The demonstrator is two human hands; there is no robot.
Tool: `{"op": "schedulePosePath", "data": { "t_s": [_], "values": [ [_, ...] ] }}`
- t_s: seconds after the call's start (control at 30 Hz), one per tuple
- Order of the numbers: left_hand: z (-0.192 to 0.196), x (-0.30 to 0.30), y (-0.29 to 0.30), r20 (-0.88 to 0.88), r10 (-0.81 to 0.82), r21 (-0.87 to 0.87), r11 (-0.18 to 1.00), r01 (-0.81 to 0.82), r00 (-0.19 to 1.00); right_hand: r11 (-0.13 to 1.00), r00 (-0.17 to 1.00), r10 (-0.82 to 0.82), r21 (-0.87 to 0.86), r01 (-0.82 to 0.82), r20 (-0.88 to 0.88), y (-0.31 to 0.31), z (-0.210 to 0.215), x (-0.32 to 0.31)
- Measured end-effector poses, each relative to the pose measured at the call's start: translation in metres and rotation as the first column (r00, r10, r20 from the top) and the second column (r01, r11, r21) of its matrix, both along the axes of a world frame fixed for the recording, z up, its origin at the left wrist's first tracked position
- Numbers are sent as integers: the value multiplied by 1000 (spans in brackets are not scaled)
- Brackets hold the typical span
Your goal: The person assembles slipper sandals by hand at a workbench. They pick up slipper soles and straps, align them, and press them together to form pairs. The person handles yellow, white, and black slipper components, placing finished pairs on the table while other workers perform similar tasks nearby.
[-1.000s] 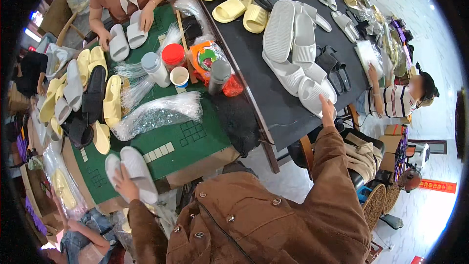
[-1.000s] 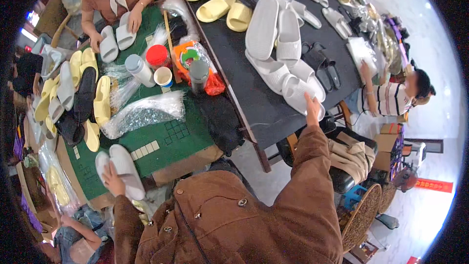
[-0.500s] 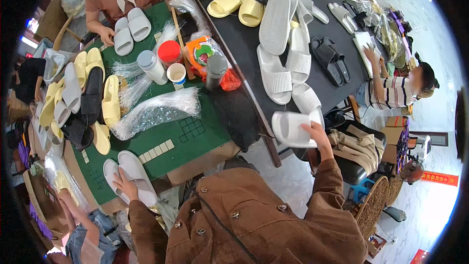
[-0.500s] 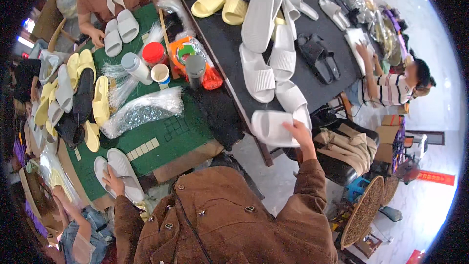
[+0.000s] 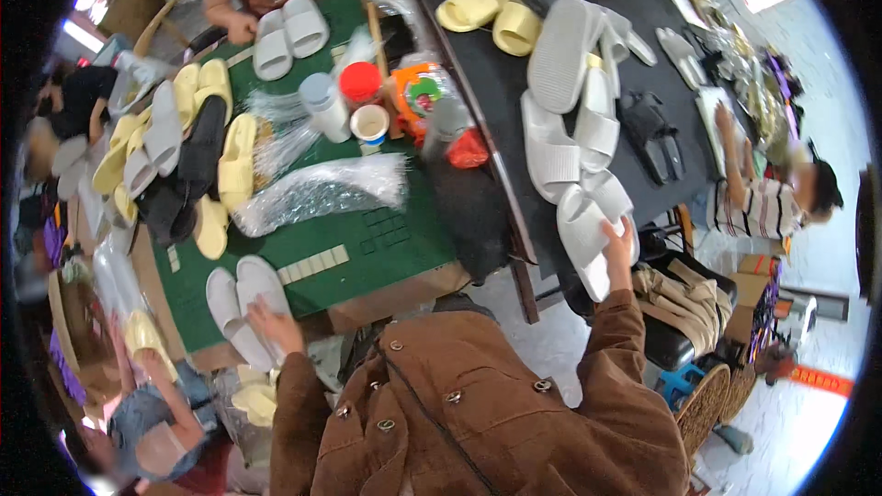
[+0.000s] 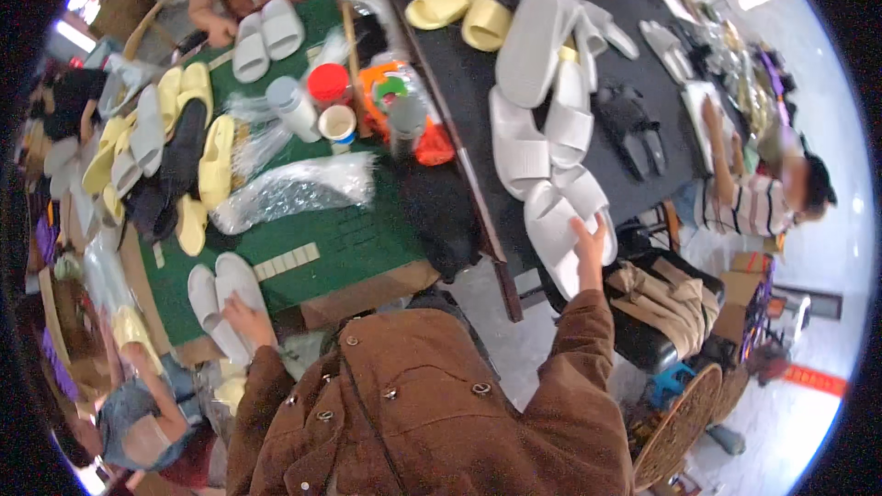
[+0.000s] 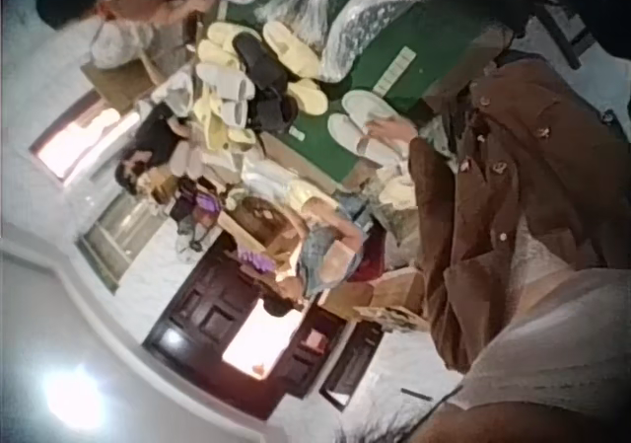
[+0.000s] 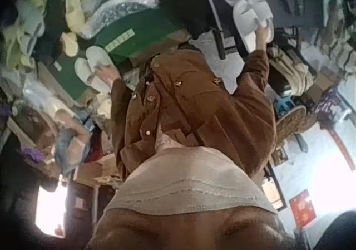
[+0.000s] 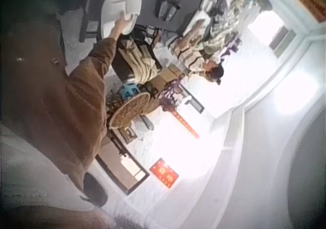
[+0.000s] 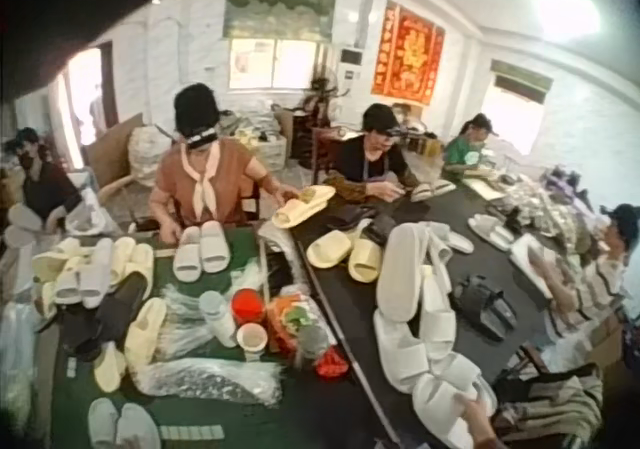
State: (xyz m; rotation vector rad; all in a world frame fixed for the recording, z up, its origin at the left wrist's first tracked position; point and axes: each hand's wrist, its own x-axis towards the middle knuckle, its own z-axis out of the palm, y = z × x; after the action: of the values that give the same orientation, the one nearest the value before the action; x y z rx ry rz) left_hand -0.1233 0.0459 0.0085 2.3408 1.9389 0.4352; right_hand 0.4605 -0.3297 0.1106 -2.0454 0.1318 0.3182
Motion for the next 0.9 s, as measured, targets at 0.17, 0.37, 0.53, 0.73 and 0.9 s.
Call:
{"op": "schedulePosePath", "data": {
  "t_s": [0.17, 0.37, 0.53, 0.73, 0.9],
  "values": [
    [25, 67, -51, 14, -96, -36, 995, 96, 995, 840, 899, 218, 543, 26, -380, 9, 12, 2],
    [26, 54, -56, -132, 9, -215, 976, -38, 991, 889, 913, 88, 446, 108, -398, -31, -12, -6],
    [10, 10, -39, -183, -27, -236, 972, -17, 983, 825, 883, 47, 516, 230, -468, -59, -4, -25],
    [-11, -76, 29, 66, -63, -173, 982, 74, 996, 826, 896, 172, 555, 96, -410, -1, 55, -53],
    [10, -89, 57, -232, 118, -279, 943, -182, 966, 788, 843, 462, 565, -246, -277, 83, 109, -102]
  ]
}}
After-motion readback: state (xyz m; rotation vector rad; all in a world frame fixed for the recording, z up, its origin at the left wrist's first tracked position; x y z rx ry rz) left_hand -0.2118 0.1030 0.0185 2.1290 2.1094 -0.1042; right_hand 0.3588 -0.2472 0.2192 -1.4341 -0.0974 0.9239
